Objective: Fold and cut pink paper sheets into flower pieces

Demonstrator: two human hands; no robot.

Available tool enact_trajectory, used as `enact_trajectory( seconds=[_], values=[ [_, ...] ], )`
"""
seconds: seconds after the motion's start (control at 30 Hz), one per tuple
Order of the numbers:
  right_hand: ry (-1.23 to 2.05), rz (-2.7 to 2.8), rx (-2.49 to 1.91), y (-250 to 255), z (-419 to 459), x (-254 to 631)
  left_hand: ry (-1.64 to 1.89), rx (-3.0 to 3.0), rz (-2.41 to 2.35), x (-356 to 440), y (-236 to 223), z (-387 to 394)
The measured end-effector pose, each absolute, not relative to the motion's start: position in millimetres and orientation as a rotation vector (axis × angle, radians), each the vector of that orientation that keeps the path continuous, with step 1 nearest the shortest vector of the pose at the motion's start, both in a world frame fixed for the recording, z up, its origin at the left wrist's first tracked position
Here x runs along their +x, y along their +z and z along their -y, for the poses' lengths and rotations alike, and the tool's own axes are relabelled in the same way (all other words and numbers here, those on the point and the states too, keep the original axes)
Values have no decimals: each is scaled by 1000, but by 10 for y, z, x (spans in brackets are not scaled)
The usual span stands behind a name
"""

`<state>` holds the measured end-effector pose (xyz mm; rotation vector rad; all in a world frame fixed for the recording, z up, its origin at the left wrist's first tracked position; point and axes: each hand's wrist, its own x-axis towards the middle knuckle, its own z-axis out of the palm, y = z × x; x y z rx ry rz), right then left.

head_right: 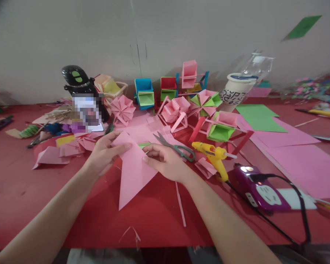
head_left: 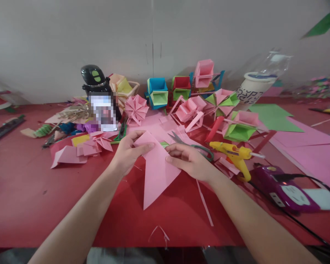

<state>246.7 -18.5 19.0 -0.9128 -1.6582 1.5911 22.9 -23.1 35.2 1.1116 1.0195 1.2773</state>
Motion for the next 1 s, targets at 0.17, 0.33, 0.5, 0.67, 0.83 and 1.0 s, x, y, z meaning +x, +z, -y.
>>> enact_trajectory(
  seconds=[0.17,0.33,0.5,0.67,0.83,1.0],
  values=[
    [1626,1668,-898,236,202,2449,1260,1141,-1011,224,336,231],
    [1574,1752,-920,304,222,2429,1239,1185,-1020,269,337,254],
    [1535,1736,-954,315,226,2419,1232,1025,-1043,381,366,319],
    [1526,1715,-957,304,232,2417,1186,1049,-1032,440,391,334],
    [1668,1551,-978,312,244,2402,1207,1095,-1005,365,413,330],
    [1899,1129,-938,339,272,2401,1017,1133,-654,285,496,390]
  ],
)
